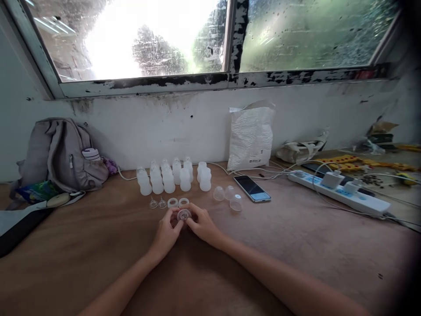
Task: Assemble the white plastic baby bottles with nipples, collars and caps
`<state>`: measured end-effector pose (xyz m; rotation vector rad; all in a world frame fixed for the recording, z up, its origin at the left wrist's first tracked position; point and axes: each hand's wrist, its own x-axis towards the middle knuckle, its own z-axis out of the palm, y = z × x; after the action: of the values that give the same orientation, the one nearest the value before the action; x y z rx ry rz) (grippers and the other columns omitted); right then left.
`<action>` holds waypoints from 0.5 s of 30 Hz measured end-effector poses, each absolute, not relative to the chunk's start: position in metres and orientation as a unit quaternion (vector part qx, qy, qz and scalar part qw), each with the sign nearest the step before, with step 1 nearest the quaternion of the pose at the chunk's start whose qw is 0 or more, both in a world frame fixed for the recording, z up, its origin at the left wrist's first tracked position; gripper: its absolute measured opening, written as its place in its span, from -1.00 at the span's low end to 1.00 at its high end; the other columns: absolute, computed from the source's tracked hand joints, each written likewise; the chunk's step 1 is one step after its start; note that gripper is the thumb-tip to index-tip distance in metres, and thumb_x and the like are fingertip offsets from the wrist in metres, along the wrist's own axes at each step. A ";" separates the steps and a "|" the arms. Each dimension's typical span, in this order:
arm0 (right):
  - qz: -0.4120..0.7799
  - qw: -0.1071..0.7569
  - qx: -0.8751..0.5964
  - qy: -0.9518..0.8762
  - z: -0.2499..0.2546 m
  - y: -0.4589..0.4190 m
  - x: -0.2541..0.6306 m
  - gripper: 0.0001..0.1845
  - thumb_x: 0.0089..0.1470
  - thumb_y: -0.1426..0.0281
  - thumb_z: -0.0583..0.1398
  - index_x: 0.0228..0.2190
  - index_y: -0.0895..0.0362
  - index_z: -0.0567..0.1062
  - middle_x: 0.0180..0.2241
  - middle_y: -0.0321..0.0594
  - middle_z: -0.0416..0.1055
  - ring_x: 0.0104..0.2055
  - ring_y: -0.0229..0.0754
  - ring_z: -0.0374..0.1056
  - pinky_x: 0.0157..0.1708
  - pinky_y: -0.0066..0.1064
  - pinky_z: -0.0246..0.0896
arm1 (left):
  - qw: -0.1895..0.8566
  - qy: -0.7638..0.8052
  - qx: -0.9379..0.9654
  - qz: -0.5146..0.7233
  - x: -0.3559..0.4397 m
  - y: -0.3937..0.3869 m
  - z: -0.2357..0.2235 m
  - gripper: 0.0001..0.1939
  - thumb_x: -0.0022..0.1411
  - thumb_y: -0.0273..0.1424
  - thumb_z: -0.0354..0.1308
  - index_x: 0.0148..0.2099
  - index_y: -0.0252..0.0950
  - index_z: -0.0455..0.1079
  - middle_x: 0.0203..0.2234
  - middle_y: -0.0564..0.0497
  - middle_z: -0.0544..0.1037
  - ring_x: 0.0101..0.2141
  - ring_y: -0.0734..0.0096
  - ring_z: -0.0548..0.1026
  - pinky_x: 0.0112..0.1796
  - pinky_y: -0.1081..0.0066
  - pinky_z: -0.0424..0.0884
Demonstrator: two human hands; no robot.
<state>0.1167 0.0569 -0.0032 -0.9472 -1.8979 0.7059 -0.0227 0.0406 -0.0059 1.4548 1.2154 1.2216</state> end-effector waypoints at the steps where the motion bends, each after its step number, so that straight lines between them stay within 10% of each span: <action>1: 0.292 0.437 -0.378 -0.762 -0.004 0.058 0.117 -0.65 -0.15 0.60 0.01 -0.28 0.11 0.36 -0.50 -0.36 0.36 -0.52 -0.35 0.21 -0.49 -0.56 0.12 | 0.438 0.486 0.581 0.484 -0.023 0.039 -0.005 -0.75 -0.04 -0.36 0.13 -0.24 -0.28 0.29 -0.43 -0.01 0.48 -0.56 0.45 0.39 -0.64 0.56 0.22; 15: 0.281 0.416 -0.434 -0.747 0.001 0.056 0.116 -0.79 -0.14 0.57 0.00 -0.44 0.11 0.35 -0.59 -0.37 0.30 -0.56 -0.34 0.18 -0.52 -0.54 0.06 | 0.423 0.502 0.620 0.430 -0.021 0.043 -0.007 -0.85 0.12 -0.33 -0.04 -0.26 -0.25 0.26 -0.55 0.08 0.39 -0.66 0.56 0.26 -0.64 0.58 0.17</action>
<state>0.1155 0.0565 0.0006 -1.0907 -1.8765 0.7063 -0.0207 0.0427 -0.0067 1.5532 1.2557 1.0768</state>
